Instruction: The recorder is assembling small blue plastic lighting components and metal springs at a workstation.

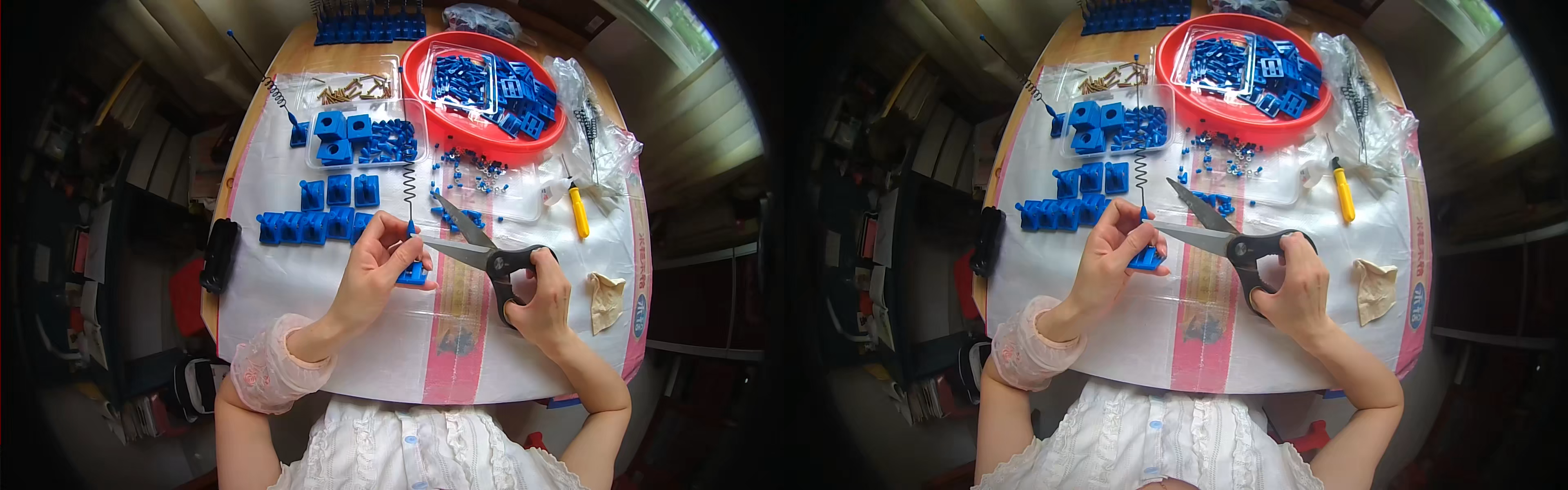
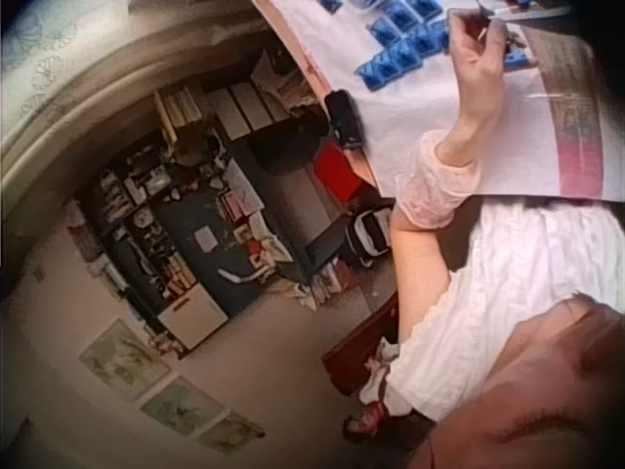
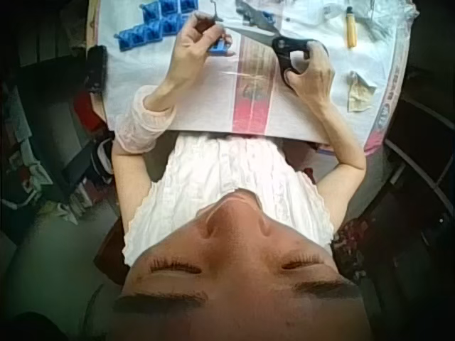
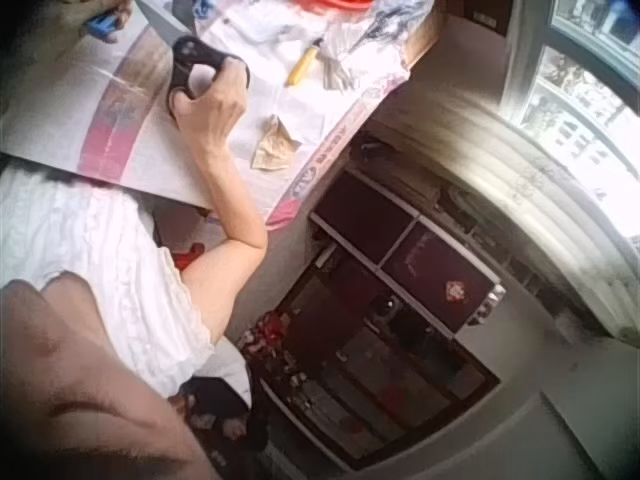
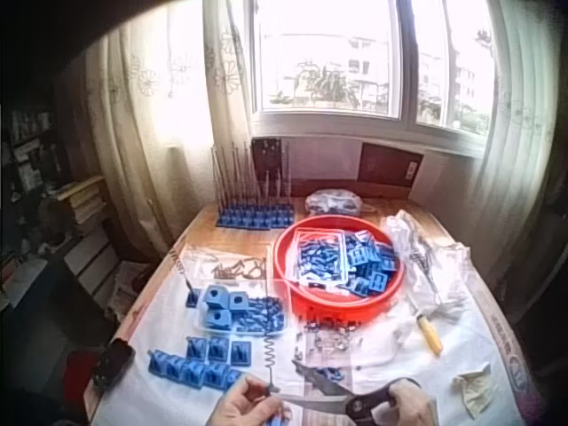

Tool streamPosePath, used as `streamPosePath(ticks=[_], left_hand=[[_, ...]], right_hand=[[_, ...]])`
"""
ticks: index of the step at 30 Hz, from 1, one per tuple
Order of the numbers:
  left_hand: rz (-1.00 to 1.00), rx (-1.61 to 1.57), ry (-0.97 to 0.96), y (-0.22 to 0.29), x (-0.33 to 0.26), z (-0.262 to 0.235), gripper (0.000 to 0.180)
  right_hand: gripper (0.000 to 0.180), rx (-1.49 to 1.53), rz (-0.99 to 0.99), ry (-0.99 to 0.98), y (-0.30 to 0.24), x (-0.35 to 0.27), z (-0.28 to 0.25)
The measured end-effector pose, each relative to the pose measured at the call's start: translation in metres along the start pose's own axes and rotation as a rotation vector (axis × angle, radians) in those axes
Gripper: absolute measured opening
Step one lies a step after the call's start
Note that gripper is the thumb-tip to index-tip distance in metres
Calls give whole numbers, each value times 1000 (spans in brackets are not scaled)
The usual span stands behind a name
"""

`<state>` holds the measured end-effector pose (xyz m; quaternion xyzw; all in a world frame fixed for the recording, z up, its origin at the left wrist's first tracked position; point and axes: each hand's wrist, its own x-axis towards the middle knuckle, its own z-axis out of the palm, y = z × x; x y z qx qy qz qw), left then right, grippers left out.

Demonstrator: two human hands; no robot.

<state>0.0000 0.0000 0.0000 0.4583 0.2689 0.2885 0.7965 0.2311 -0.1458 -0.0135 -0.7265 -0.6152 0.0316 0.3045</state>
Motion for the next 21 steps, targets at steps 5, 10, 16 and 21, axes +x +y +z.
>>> streamPosePath(ticks=[5, 10, 16, 21], left_hand=[[55, -68, 53, 2, 1, 5, 20], [62, -39, 41, 2, 1, 5, 22], [83, 30, 5, -4, 3, 0, 19], [77, 51, -38, -3, 2, -3, 16]], right_hand=[[50, 2, -17, 7, -1, 0, -1], [50, 3, -14, -2, -1, 0, -1], [51, 8, -29, 8, 1, -1, 0], [52, 2, -36, 12, 2, -1, 1]])
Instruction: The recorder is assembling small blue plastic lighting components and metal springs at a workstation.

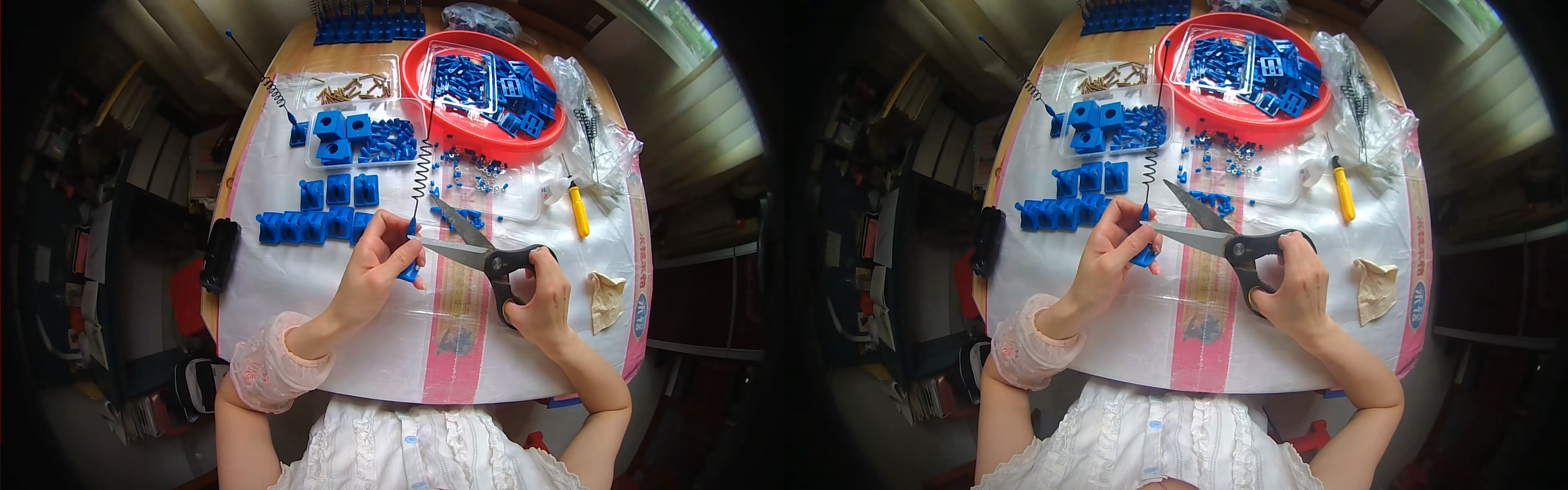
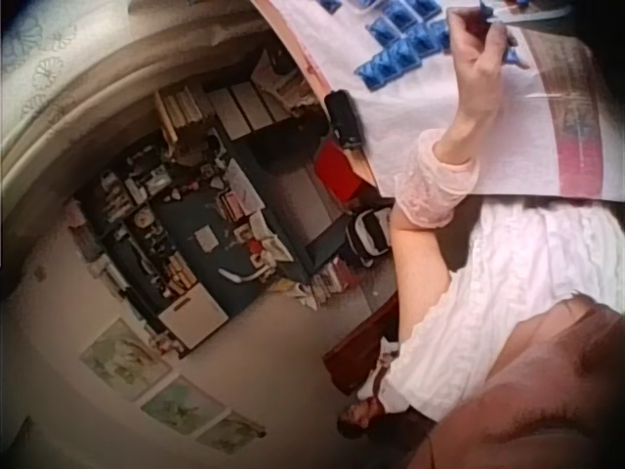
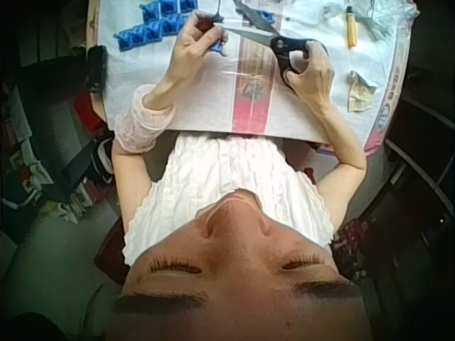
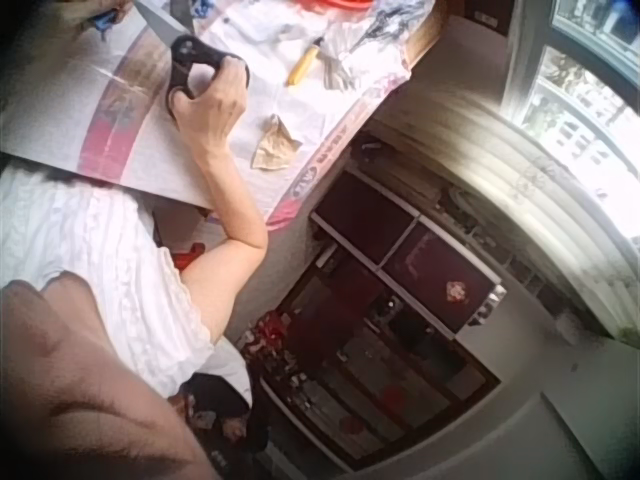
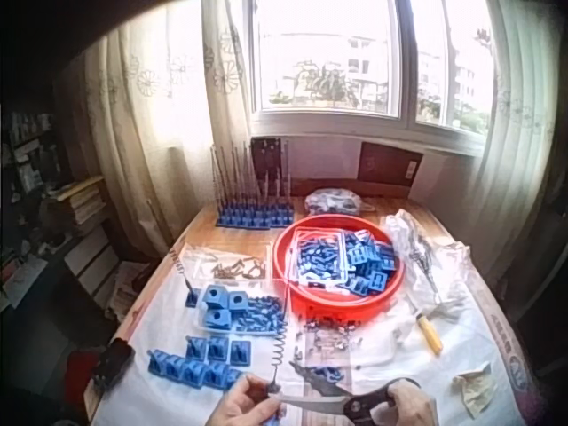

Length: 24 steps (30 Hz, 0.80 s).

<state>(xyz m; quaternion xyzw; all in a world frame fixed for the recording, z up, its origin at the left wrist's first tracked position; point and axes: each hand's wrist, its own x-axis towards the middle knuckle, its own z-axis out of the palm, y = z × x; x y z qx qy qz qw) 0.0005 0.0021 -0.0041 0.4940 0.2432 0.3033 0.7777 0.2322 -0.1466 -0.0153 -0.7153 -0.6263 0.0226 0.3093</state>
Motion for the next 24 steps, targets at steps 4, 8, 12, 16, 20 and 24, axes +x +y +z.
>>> streamPosePath(ticks=[4, 8, 12, 16, 20, 24], left_hand=[[5, -18, 3, 1, -1, 3, 16], [-26, -33, 2, 2, -2, 3, 16], [-19, -60, 4, 0, -3, 4, 17], [9, -70, 5, -3, -3, 5, 18], [26, -78, 3, -3, -2, 5, 18], [10, -68, 5, -1, -2, 5, 18]], right_hand=[[52, -15, -1, -1, -2, 0, -1], [52, -27, 1, -3, -3, 1, -2], [52, -17, 1, 0, -2, 0, -1], [52, -11, 0, 1, -3, 1, -1], [51, -15, 1, 0, -3, 1, 0], [51, -19, -6, 5, -3, 1, 0]])
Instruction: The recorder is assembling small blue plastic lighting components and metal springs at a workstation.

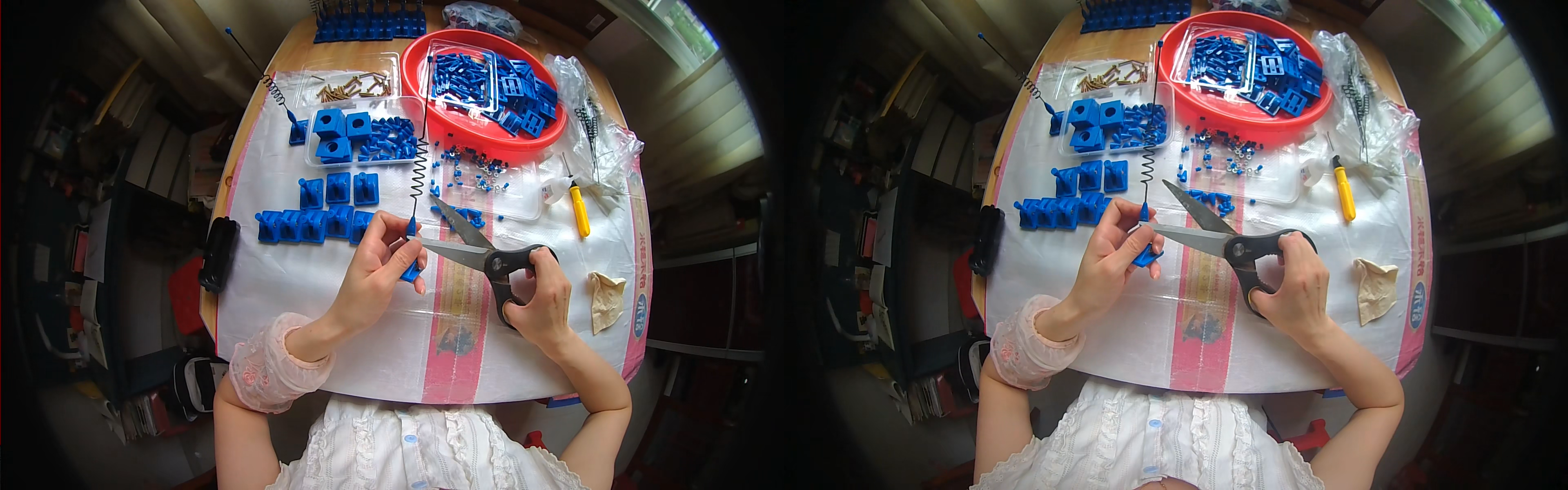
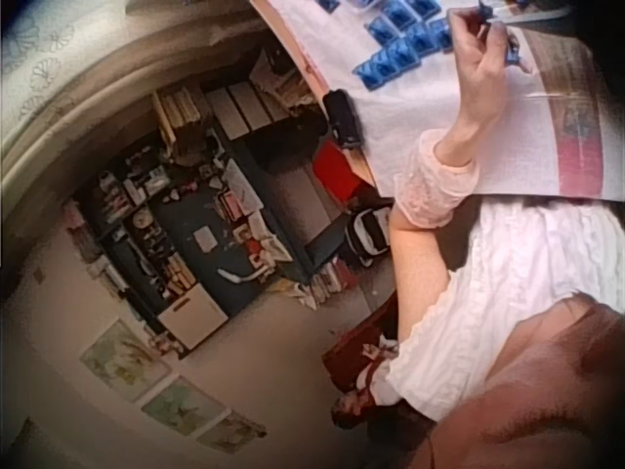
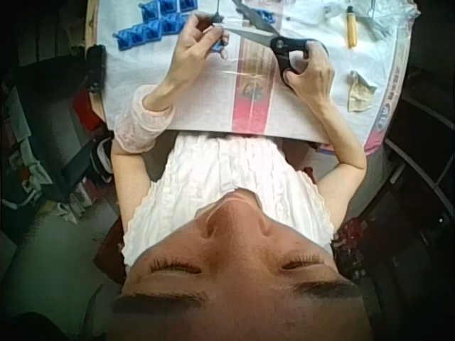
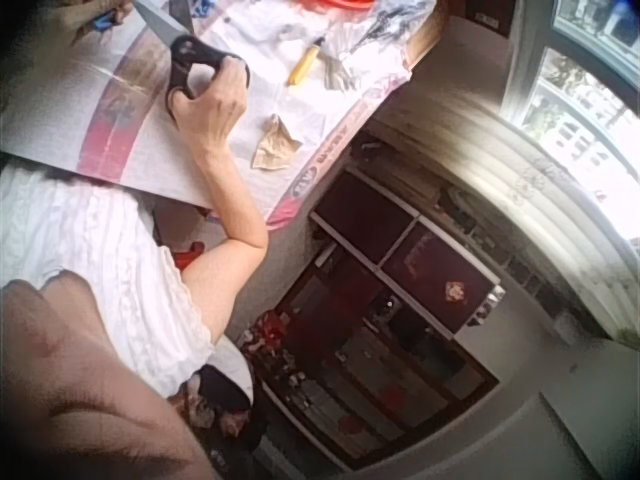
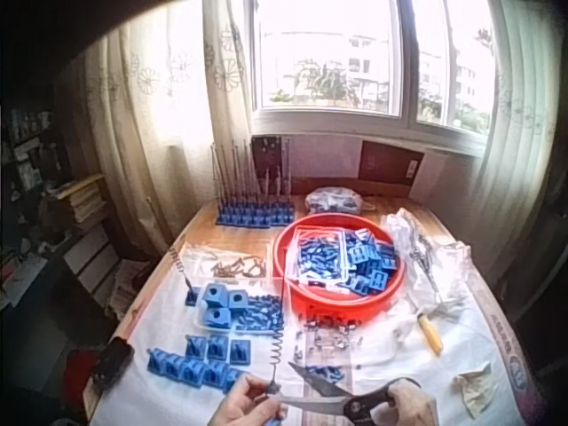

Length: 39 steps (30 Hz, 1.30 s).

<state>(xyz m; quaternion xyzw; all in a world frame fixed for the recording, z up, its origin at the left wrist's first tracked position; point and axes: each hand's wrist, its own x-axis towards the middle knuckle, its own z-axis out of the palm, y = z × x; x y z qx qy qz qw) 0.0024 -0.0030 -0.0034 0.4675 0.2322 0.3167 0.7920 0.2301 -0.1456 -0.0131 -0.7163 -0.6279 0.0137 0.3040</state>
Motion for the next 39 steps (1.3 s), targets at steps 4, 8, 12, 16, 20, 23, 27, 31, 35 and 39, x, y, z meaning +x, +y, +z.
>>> streamPosePath(ticks=[4, 8, 12, 16, 20, 23, 27, 31, 35, 39], left_hand=[[-12, 30, 10, 1, 0, 0, 18], [-28, 36, 15, 2, 0, 0, 17], [-47, 28, 16, 5, -1, 1, 17], [-70, 25, 1, 5, -1, 0, 18], [-53, 23, 12, 2, -2, 1, 19], [2, 42, 19, -2, 0, -1, 21], [-4, 56, -7, -2, 0, -2, 22], [22, 127, 6, -2, 0, 0, 21], [19, 157, -7, -3, 1, -3, 21], [14, 119, 32, 0, 1, 2, 12]], right_hand=[[51, 2, 5, -1, 1, -1, 0], [51, 6, 7, -5, 0, 0, 0], [51, -7, -5, 6, 0, 0, -1], [51, -8, 4, 1, 0, 0, 0], [52, -9, 7, -6, 1, -1, 0], [52, -7, -2, -3, 0, 0, -1], [52, -2, 3, -4, 1, 0, 0], [51, 2, -5, 15, 1, 0, 1], [50, -3, 8, -1, 1, 0, 0], [50, -7, 1, 4, 0, 0, 0]])
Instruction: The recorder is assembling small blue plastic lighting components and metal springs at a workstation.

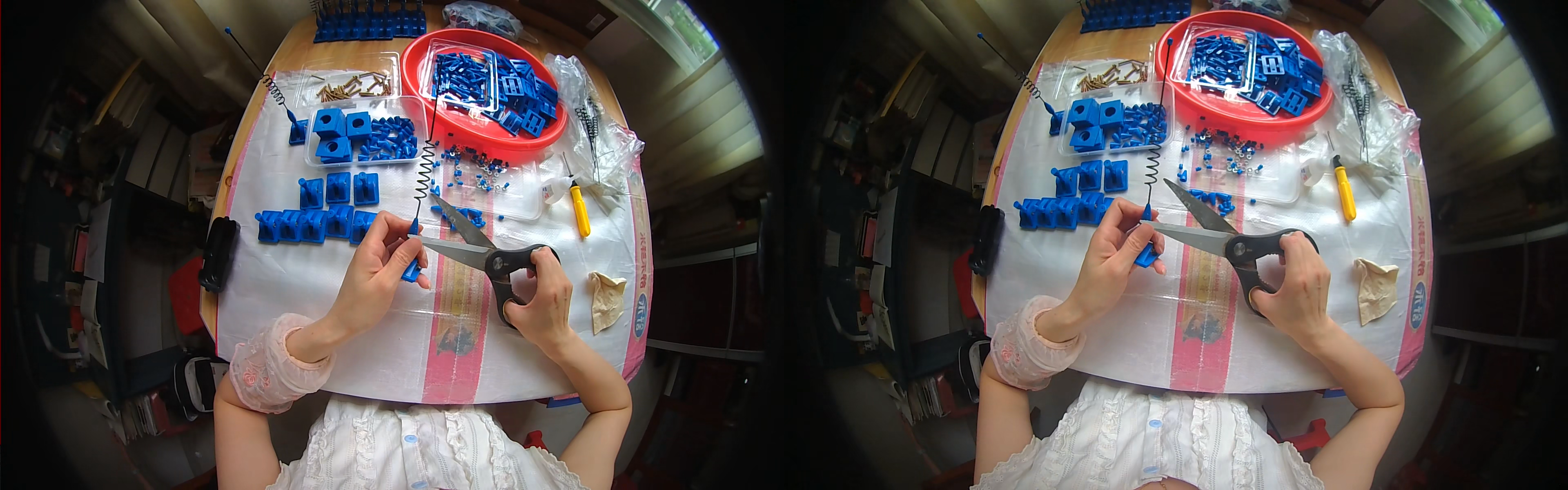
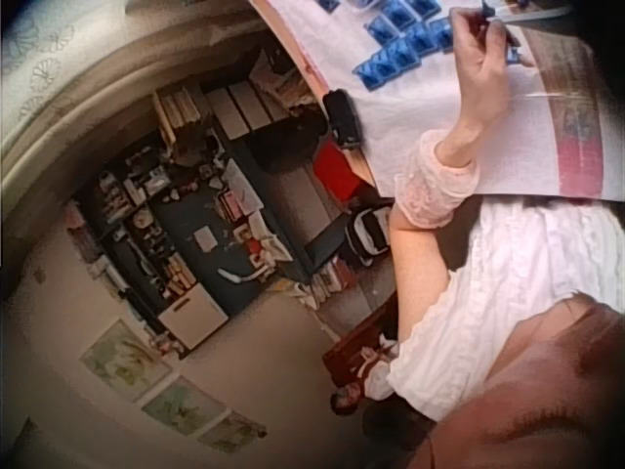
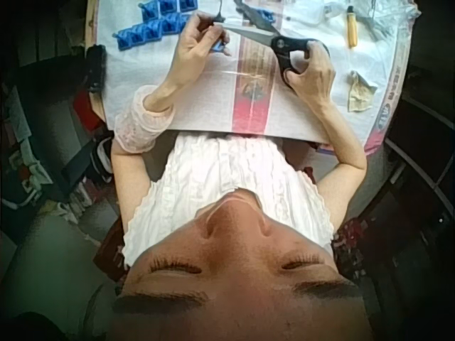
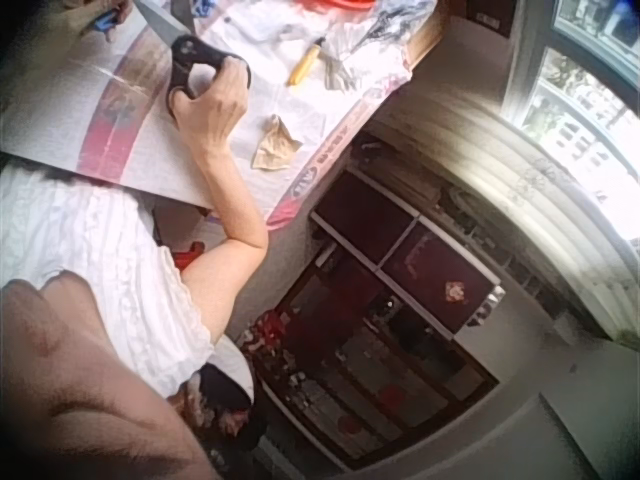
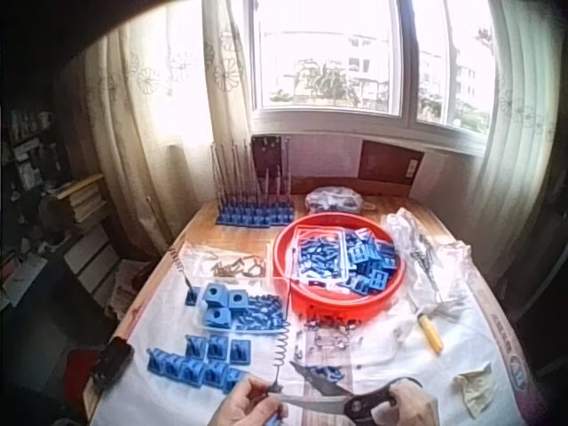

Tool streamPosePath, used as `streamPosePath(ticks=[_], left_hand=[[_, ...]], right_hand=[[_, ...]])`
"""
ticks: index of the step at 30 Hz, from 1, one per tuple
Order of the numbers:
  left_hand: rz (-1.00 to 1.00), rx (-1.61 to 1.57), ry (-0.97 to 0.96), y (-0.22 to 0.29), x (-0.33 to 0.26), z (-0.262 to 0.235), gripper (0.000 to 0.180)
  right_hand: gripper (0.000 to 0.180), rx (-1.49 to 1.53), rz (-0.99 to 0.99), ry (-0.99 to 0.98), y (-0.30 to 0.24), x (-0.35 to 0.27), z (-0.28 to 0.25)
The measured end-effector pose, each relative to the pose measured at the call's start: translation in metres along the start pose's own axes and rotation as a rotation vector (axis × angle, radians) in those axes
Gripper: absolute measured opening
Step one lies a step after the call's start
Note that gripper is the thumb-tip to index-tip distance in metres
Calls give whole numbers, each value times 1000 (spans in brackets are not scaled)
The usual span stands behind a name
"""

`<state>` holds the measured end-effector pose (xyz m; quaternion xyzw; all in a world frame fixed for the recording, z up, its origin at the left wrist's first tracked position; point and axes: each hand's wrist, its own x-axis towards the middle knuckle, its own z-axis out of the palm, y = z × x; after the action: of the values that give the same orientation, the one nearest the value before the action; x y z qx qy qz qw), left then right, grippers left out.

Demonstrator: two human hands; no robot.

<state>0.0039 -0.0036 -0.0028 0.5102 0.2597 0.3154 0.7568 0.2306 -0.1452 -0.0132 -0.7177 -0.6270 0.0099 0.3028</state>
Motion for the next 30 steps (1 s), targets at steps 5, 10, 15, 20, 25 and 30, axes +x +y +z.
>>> streamPosePath(ticks=[5, 10, 15, 20, 25, 30], left_hand=[[-23, -59, 2, -1, -1, 2, 13], [-27, -81, -6, -3, -1, 1, 21], [-8, -34, -7, -5, -1, 0, 21], [1, -7, -24, -7, -1, -3, 20], [-34, -67, -34, -5, -2, -3, 19], [-66, -142, -1, -1, -3, 2, 20]], right_hand=[[51, -2, -4, 11, -1, 0, 1], [51, -5, -9, -2, -1, 1, 0], [51, -2, -7, 1, -1, 0, 0], [51, -9, -7, 0, -1, 0, 0], [50, 3, -7, 7, -1, 1, 0], [51, -8, -1, 0, 0, 0, 0]])
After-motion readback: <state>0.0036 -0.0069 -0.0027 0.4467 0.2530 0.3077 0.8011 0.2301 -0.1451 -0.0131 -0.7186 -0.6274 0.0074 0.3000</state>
